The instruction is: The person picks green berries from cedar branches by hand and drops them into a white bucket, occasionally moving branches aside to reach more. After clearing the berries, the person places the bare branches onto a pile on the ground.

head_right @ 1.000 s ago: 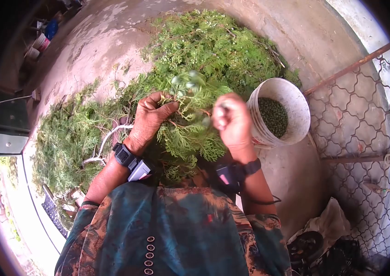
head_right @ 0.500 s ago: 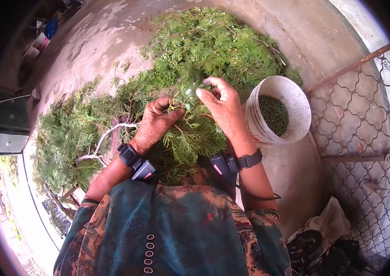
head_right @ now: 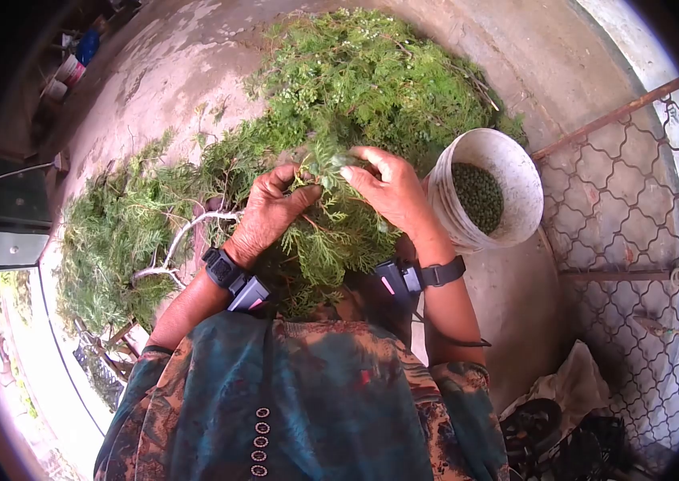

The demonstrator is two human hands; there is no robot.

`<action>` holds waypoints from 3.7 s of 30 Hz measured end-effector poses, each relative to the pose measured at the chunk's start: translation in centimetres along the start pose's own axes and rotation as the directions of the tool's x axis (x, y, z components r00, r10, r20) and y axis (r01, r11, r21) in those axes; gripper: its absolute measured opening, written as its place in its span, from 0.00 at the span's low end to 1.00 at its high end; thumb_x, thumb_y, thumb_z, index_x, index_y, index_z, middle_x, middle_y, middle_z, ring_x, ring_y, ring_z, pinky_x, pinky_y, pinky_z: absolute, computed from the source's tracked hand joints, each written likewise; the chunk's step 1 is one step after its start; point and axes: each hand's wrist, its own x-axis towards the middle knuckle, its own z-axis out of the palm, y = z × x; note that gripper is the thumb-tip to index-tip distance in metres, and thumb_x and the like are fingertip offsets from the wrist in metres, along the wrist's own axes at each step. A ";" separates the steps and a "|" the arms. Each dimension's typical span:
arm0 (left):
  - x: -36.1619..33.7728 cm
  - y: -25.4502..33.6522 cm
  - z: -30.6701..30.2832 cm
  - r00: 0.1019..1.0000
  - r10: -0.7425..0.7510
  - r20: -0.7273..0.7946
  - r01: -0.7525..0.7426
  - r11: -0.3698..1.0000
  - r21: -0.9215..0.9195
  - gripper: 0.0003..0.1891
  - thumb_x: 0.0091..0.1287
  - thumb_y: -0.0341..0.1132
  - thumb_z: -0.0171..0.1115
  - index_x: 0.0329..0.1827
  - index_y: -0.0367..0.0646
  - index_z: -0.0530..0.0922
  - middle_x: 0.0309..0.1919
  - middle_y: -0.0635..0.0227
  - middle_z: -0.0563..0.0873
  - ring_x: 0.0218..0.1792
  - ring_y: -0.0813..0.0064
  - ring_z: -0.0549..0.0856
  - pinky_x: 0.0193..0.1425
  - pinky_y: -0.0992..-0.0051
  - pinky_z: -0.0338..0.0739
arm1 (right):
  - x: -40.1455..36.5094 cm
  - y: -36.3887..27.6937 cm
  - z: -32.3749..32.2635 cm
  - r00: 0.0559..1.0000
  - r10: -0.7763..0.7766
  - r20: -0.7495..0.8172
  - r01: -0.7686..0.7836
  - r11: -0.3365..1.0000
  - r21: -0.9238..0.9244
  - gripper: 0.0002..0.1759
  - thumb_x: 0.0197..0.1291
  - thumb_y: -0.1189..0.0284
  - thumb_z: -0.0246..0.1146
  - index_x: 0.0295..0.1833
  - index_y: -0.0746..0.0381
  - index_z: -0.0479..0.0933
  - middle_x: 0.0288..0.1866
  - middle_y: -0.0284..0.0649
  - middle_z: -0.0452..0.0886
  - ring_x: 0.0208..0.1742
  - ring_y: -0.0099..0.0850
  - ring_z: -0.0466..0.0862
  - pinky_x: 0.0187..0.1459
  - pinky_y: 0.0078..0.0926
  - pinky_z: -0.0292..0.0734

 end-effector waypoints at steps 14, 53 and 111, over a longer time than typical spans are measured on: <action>0.4 -0.2 -0.3 0.997 0.074 -0.025 -0.072 0.994 0.077 0.02 0.64 0.25 0.61 0.37 0.37 0.77 0.26 0.76 0.80 0.26 0.89 0.77 0.26 0.83 0.76 | -0.8 -0.7 1.9 0.877 0.476 -0.068 -0.227 0.535 0.814 0.12 0.60 0.61 0.61 0.35 0.59 0.75 0.21 0.26 0.67 0.16 0.15 0.59 0.17 0.13 0.55; 0.0 0.4 0.0 0.999 0.041 0.003 -0.041 0.998 0.048 0.01 0.66 0.24 0.58 0.37 0.36 0.76 0.27 0.71 0.82 0.26 0.81 0.84 0.25 0.81 0.79 | -1.2 -1.0 -0.3 0.977 0.204 -0.060 -0.132 0.803 0.582 0.10 0.63 0.65 0.63 0.36 0.58 0.71 0.21 0.27 0.69 0.15 0.13 0.61 0.14 0.09 0.55; -1.0 0.5 -0.8 0.998 -0.027 -0.062 0.030 0.999 0.039 0.07 0.61 0.22 0.63 0.40 0.42 0.81 0.37 0.75 0.84 0.37 0.86 0.79 0.45 0.81 0.73 | 1.4 -2.0 -1.9 0.941 -0.035 0.336 0.050 0.998 -0.037 0.18 0.61 0.61 0.62 0.42 0.67 0.79 0.29 0.30 0.77 0.34 0.17 0.71 0.37 0.21 0.68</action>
